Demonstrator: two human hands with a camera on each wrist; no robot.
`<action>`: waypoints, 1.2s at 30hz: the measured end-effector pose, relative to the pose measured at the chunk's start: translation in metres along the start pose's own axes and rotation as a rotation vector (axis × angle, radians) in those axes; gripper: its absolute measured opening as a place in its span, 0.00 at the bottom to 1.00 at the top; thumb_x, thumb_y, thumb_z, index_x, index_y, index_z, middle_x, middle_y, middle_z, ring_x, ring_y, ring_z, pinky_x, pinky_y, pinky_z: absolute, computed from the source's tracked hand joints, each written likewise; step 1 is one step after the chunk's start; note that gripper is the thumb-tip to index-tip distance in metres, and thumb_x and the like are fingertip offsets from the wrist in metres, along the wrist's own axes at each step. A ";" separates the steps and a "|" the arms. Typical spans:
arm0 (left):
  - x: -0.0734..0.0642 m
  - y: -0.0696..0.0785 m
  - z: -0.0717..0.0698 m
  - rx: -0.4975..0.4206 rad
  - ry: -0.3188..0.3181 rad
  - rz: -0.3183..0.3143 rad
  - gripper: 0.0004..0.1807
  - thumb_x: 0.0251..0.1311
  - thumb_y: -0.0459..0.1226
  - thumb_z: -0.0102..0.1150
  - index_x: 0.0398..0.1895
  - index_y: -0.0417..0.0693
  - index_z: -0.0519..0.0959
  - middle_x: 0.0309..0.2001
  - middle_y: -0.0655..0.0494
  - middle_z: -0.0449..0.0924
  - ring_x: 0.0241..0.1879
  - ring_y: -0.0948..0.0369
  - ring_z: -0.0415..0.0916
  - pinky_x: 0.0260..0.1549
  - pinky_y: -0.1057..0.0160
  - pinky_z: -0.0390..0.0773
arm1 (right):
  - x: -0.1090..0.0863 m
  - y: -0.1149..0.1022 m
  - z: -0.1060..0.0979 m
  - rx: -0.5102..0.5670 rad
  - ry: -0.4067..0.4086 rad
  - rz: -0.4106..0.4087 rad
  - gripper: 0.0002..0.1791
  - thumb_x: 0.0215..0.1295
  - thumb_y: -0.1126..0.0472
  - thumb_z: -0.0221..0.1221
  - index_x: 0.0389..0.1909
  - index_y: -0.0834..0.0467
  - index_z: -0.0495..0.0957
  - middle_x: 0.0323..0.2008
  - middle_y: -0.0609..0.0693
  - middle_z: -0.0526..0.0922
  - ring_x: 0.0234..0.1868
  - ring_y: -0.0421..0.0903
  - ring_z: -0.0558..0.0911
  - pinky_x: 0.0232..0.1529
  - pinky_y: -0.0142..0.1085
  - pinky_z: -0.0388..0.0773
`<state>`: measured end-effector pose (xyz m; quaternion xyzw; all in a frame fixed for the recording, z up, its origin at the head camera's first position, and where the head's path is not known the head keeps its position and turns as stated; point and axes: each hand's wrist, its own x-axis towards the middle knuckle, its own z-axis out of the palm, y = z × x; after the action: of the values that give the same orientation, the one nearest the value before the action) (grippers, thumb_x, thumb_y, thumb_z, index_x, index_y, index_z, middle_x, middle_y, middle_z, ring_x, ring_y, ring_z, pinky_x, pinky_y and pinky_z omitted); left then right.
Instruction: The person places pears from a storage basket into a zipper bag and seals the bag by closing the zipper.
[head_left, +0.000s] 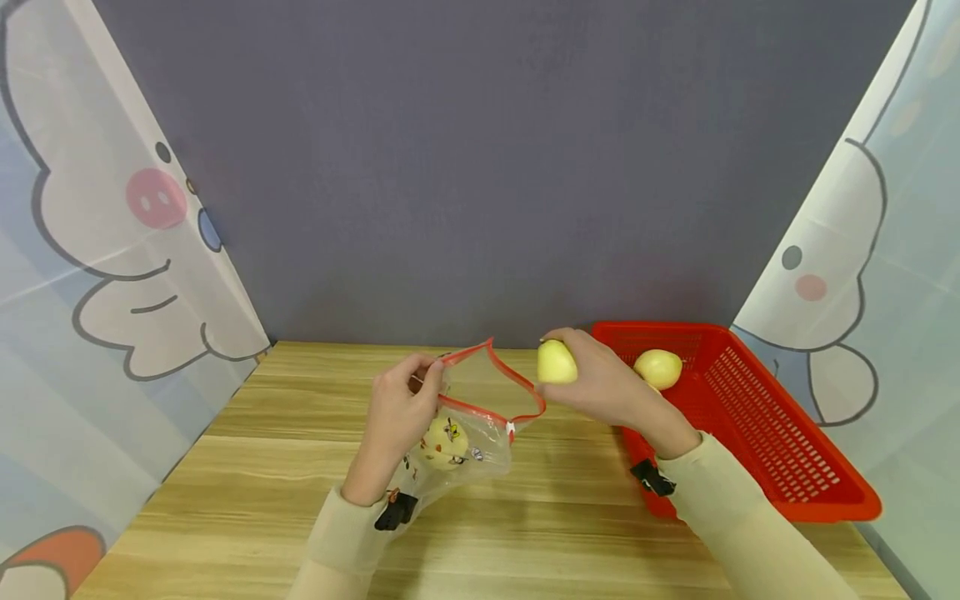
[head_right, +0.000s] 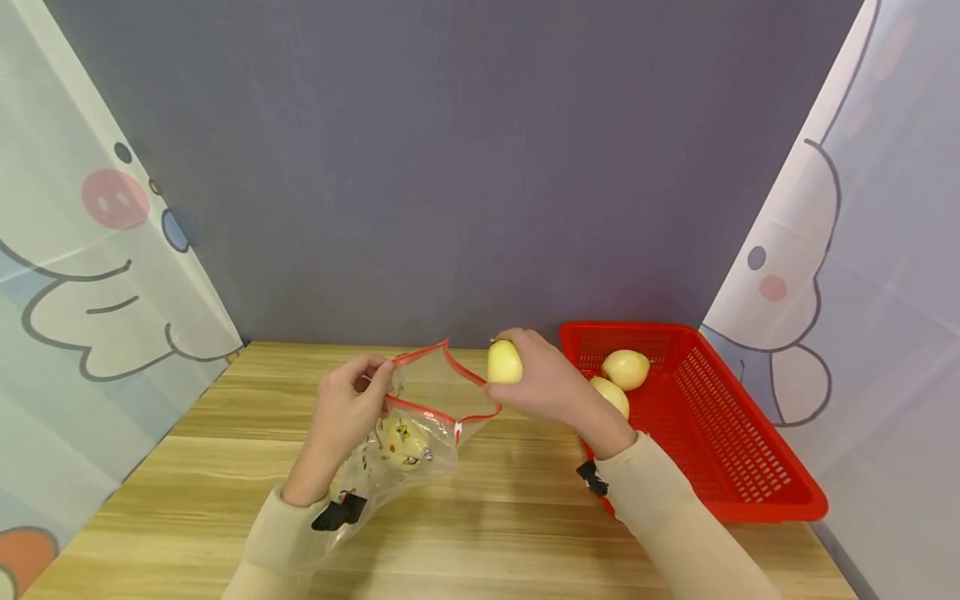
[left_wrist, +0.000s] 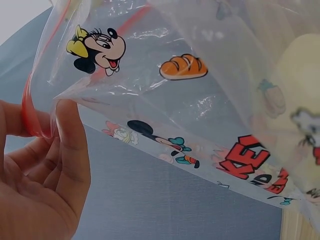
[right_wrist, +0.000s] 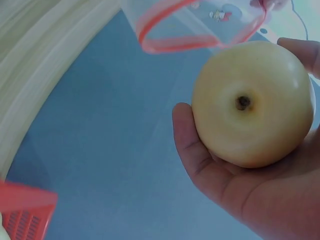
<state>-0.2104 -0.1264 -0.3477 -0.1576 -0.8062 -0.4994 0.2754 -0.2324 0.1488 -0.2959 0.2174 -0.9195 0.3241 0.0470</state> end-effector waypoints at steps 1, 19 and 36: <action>0.000 0.000 0.000 0.000 -0.001 0.001 0.07 0.72 0.35 0.59 0.37 0.43 0.85 0.24 0.55 0.80 0.16 0.66 0.75 0.14 0.63 0.76 | 0.000 -0.001 0.002 -0.003 0.000 -0.008 0.33 0.54 0.52 0.67 0.62 0.55 0.72 0.50 0.50 0.78 0.41 0.48 0.77 0.37 0.40 0.78; -0.001 0.001 0.000 0.000 -0.010 -0.013 0.07 0.72 0.35 0.59 0.37 0.42 0.85 0.24 0.56 0.80 0.16 0.65 0.75 0.14 0.63 0.76 | 0.007 -0.012 0.031 0.032 0.015 -0.029 0.35 0.54 0.50 0.67 0.64 0.55 0.72 0.55 0.51 0.76 0.41 0.48 0.78 0.36 0.39 0.79; -0.001 0.000 0.000 0.005 -0.003 0.006 0.08 0.72 0.35 0.59 0.37 0.39 0.85 0.24 0.56 0.80 0.16 0.65 0.74 0.13 0.63 0.75 | 0.016 -0.016 0.052 0.069 -0.004 -0.042 0.38 0.54 0.52 0.68 0.67 0.56 0.70 0.56 0.52 0.75 0.42 0.49 0.78 0.34 0.39 0.80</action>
<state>-0.2095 -0.1268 -0.3480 -0.1599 -0.8074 -0.4963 0.2760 -0.2369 0.1001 -0.3240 0.2388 -0.9031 0.3542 0.0446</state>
